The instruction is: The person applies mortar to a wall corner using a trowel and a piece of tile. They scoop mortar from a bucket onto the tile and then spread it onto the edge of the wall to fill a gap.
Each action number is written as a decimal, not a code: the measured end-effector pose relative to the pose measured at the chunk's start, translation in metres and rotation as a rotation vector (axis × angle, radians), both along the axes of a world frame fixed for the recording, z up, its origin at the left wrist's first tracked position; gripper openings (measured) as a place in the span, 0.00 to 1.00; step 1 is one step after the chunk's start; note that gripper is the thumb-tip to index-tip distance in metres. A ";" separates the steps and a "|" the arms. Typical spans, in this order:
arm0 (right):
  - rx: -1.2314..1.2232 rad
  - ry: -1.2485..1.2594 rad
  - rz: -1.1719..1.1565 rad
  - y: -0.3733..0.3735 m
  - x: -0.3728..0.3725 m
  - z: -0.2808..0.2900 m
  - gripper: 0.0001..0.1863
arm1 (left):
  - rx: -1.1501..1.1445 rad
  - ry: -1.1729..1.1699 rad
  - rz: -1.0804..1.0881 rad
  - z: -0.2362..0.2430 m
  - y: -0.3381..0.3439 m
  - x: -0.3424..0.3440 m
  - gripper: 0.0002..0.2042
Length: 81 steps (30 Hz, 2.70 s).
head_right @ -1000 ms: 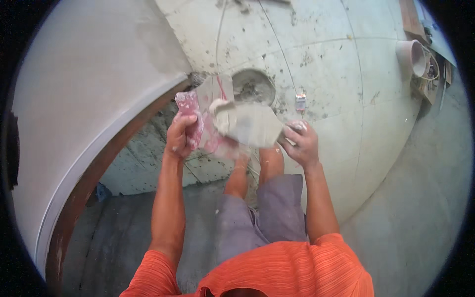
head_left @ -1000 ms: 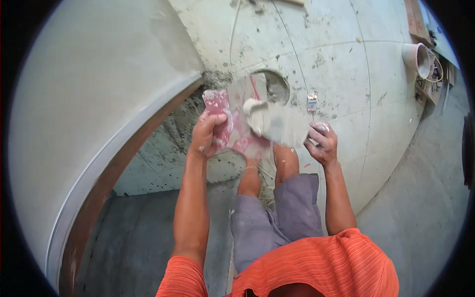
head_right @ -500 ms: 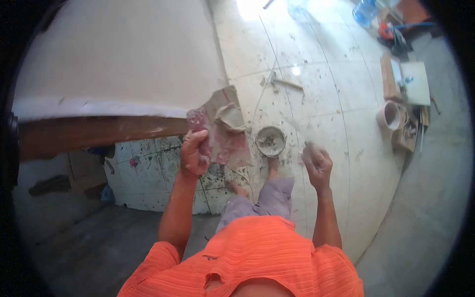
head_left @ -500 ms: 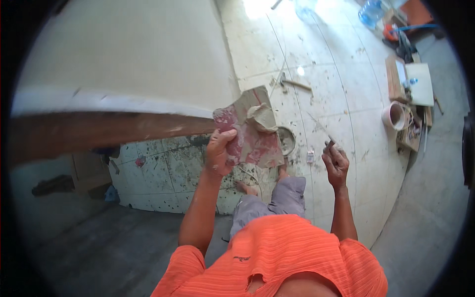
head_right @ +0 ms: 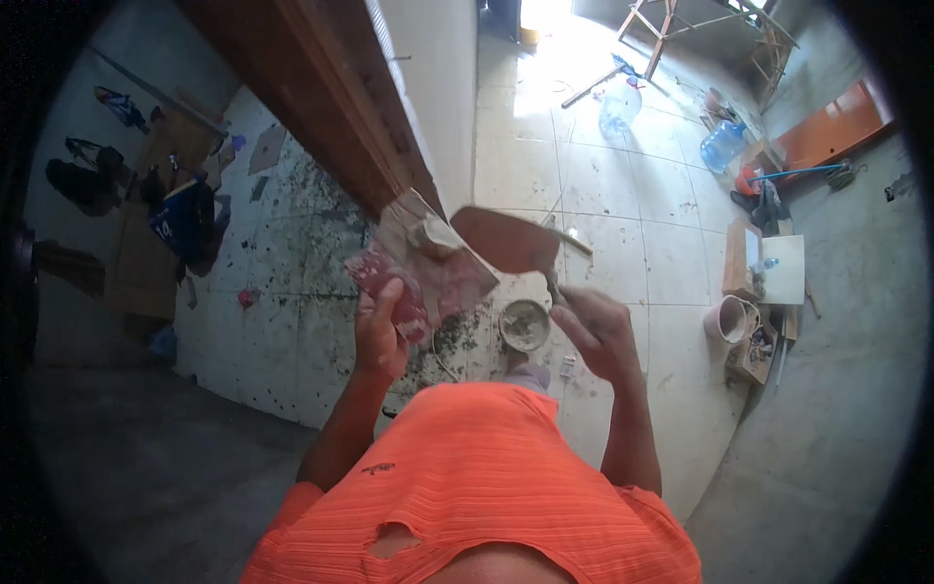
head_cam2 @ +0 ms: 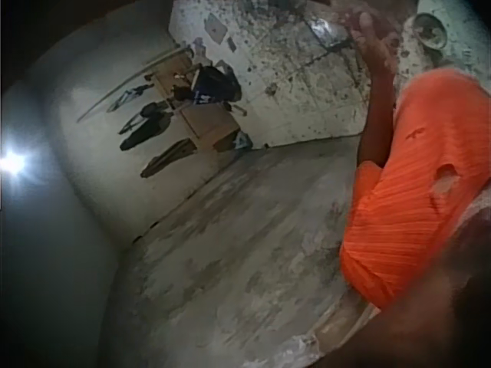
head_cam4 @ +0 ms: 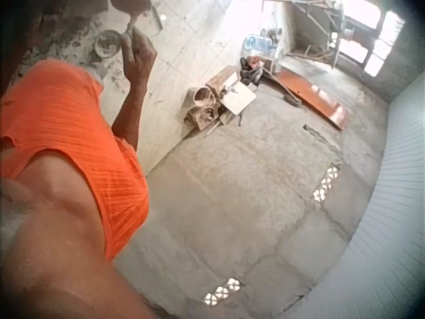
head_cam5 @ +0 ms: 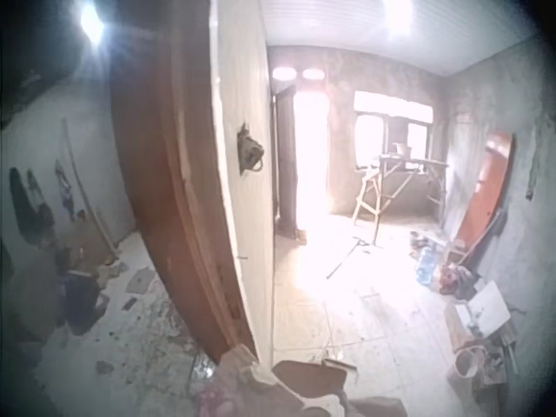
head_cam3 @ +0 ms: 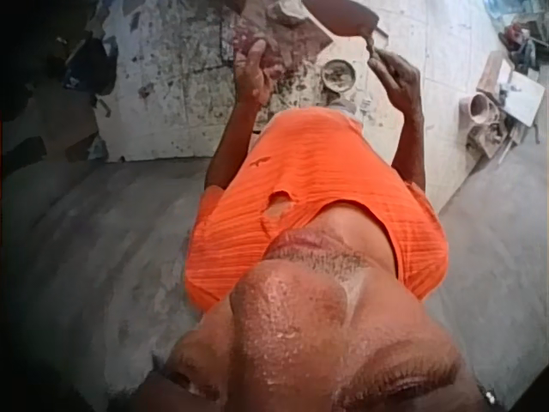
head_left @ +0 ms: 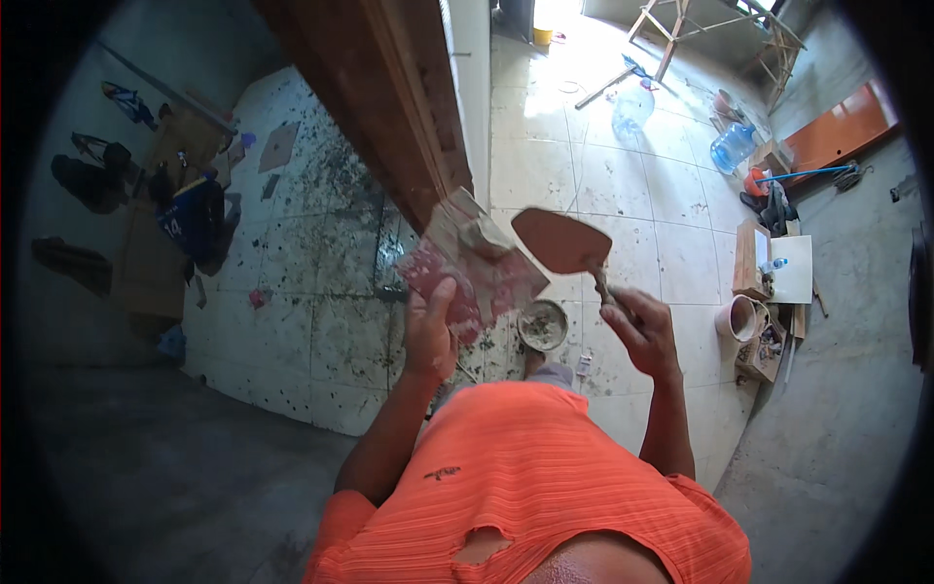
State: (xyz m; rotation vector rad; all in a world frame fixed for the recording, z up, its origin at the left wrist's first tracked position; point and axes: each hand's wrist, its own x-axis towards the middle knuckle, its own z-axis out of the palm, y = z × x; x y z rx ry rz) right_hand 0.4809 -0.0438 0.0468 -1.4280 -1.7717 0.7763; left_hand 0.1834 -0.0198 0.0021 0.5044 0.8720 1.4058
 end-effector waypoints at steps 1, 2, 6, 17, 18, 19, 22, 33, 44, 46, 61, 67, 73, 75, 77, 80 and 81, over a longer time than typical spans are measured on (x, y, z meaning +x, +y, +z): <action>-0.046 0.034 -0.023 0.001 -0.013 0.002 0.15 | -0.001 -0.009 0.035 0.002 -0.001 -0.013 0.13; -0.087 0.073 -0.043 0.002 -0.027 0.007 0.15 | 0.002 -0.014 0.073 0.003 -0.004 -0.027 0.14; -0.135 0.021 -0.034 0.001 -0.070 0.028 0.17 | 0.039 -0.022 0.093 0.001 -0.018 -0.070 0.15; 0.207 -0.610 0.101 0.040 -0.124 0.065 0.16 | 0.111 0.127 -0.088 -0.009 -0.004 -0.139 0.10; 0.399 -0.606 0.095 0.045 -0.125 0.060 0.16 | 0.115 0.175 -0.107 -0.004 -0.001 -0.144 0.08; 0.590 -0.598 0.089 0.050 -0.126 0.055 0.16 | 0.126 0.176 -0.101 0.002 0.002 -0.149 0.08; 0.755 -0.492 0.034 0.063 -0.131 0.048 0.18 | 0.158 0.228 -0.159 0.028 0.006 -0.156 0.07; 0.637 0.187 -0.110 0.135 -0.173 -0.013 0.17 | 0.020 -0.124 -0.194 0.068 0.002 -0.116 0.10; 0.202 0.492 -0.008 0.187 -0.208 -0.143 0.21 | -0.141 -0.321 0.132 -0.019 0.009 -0.132 0.14; 0.000 0.577 0.001 0.189 -0.211 -0.147 0.22 | -0.174 -0.347 0.153 -0.029 0.008 -0.137 0.15; 0.453 0.107 -0.013 0.146 -0.134 -0.134 0.16 | -0.157 -0.206 0.299 -0.030 0.019 -0.157 0.12; 0.767 -0.302 0.182 0.122 -0.127 -0.068 0.19 | 0.030 -0.028 0.321 -0.012 0.030 -0.137 0.10; 0.890 -0.309 0.115 0.142 -0.117 -0.066 0.19 | 0.232 0.207 0.143 -0.012 0.029 -0.094 0.14; 0.899 -0.248 0.051 0.142 -0.122 -0.067 0.19 | 0.255 0.278 0.091 -0.007 0.023 -0.094 0.12; 0.922 -0.132 0.002 0.145 -0.127 -0.064 0.21 | 0.284 0.350 0.058 0.004 0.014 -0.095 0.10; 0.991 0.006 -0.004 0.154 -0.137 -0.050 0.20 | 0.386 0.472 -0.062 0.023 0.000 -0.099 0.09; 0.943 0.092 0.005 0.152 -0.145 -0.050 0.18 | 0.379 0.558 -0.048 0.021 -0.008 -0.100 0.09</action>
